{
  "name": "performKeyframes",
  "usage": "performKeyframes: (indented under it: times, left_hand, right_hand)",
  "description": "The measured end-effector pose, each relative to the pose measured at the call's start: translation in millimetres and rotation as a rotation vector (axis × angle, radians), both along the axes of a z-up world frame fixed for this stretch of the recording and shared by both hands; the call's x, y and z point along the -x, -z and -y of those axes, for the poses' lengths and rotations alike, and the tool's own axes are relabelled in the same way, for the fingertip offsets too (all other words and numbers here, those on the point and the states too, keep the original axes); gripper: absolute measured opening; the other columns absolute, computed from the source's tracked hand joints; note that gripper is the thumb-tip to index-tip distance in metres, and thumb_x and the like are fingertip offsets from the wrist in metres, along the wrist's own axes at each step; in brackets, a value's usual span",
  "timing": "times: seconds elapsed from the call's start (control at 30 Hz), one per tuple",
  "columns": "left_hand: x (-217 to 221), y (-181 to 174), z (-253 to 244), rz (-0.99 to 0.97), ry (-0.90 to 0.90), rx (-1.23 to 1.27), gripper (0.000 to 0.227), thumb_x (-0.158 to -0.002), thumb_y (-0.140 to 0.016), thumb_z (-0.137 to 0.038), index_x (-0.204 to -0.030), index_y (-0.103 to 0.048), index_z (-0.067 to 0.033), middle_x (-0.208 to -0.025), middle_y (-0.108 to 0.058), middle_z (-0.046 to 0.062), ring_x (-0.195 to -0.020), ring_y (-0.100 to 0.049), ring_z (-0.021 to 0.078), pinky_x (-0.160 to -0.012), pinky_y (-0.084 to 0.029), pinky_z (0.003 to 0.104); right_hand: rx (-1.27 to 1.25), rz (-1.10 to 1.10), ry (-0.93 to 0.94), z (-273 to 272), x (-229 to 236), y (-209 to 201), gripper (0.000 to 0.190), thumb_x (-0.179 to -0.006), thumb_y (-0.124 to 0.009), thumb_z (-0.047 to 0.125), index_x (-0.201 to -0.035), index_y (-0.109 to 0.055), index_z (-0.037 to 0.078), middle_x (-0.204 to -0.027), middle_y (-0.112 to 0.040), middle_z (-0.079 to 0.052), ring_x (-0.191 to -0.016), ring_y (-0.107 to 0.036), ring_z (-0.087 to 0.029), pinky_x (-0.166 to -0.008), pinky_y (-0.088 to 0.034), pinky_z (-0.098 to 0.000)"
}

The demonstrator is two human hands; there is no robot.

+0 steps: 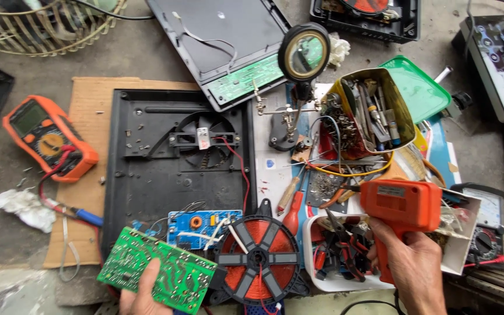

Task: Soldering components on a printed circuit board from a disassembled induction cooktop

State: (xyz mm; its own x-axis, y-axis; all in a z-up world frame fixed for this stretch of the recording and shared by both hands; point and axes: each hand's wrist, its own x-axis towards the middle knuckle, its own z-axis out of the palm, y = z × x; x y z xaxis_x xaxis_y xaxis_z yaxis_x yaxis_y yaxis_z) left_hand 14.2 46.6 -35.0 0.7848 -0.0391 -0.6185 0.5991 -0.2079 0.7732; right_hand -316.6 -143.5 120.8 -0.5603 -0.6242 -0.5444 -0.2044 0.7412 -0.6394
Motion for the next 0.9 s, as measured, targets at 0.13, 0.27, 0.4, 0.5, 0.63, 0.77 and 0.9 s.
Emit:
performKeyframes:
  times: [0.13,0.27,0.4,0.5,0.63,0.77,0.9]
  left_hand:
    - [3.6,-69.0,53.3,-0.13,0.052,0.013,0.031,-0.088,-0.085,-0.013,-0.111,-0.071,0.0007,-0.117,-0.08,0.016,-0.101,-0.071,0.0267,-0.089,-0.06,0.046]
    - [-0.8,-49.0,44.1,-0.142,-0.024,0.313,0.033,-0.088,-0.081,-0.002,-0.12,-0.076,0.0018,-0.122,-0.084,0.02,-0.102,-0.075,0.0286,-0.093,-0.062,0.047]
    - [-0.8,-42.9,41.9,-0.297,0.136,0.189,0.117,-0.077,-0.088,-0.03,-0.173,-0.025,-0.0089,-0.177,-0.04,0.002,-0.161,-0.04,0.0154,-0.133,-0.036,0.042]
    - [-3.5,-57.4,39.2,-0.364,0.183,0.254,0.125,-0.082,-0.087,-0.029,-0.176,-0.006,-0.02,-0.185,-0.016,-0.003,-0.171,-0.023,0.0213,-0.141,-0.032,0.05]
    - [1.2,-48.4,38.4,-0.293,0.239,0.363,0.111,-0.076,-0.088,-0.035,-0.174,-0.035,-0.0232,-0.179,-0.037,-0.002,-0.166,-0.038,0.0211,-0.136,-0.039,0.051]
    - [4.1,-30.8,41.5,-0.358,0.279,0.27,0.13,-0.081,-0.086,-0.045,-0.178,-0.004,-0.0173,-0.187,-0.012,0.0,-0.172,-0.02,0.0218,-0.137,-0.032,0.051]
    - [5.0,-40.9,45.1,-0.257,0.247,0.348,0.102,-0.079,-0.087,-0.041,-0.163,-0.041,-0.0064,-0.159,-0.058,0.006,-0.149,-0.049,0.0146,-0.129,-0.039,0.043]
  right_hand:
    - [0.137,-0.287,-0.121,-33.6,60.3,65.8,0.034,-0.107,-0.092,0.036,-0.124,-0.085,0.008,-0.088,-0.078,-0.016,-0.074,-0.07,-0.022,-0.068,-0.056,-0.0388]
    - [0.048,0.017,-0.312,-28.3,76.5,82.5,0.037,-0.117,-0.072,0.033,-0.145,-0.074,0.01,-0.095,-0.072,-0.032,-0.075,-0.064,-0.045,-0.07,-0.051,-0.0547]
    - [0.076,0.163,-0.428,-50.3,-13.7,25.0,0.027,-0.127,-0.058,0.021,-0.141,-0.07,0.001,-0.089,-0.065,-0.041,-0.064,-0.056,-0.058,-0.06,-0.045,-0.0628]
    - [0.256,0.131,-0.46,-81.3,-89.2,-8.8,0.025,-0.114,-0.075,0.012,-0.109,-0.082,-0.012,-0.073,-0.07,-0.029,-0.055,-0.058,-0.036,-0.052,-0.047,-0.0447]
    - [0.221,0.251,-0.603,-84.3,-130.2,-15.0,0.025,-0.105,-0.078,0.007,-0.098,-0.084,-0.016,-0.067,-0.07,-0.028,-0.06,-0.062,-0.036,-0.063,-0.051,-0.0445]
    - [0.182,0.23,-0.613,-88.4,-149.7,-9.4,0.023,-0.105,-0.077,0.001,-0.104,-0.082,-0.022,-0.068,-0.068,-0.032,-0.058,-0.06,-0.04,-0.062,-0.051,-0.0476]
    - [0.124,0.088,-0.654,-91.5,-161.9,-11.9,0.021,-0.102,-0.083,0.01,-0.117,-0.083,-0.005,-0.077,-0.073,-0.026,-0.066,-0.064,-0.039,-0.068,-0.054,-0.0532]
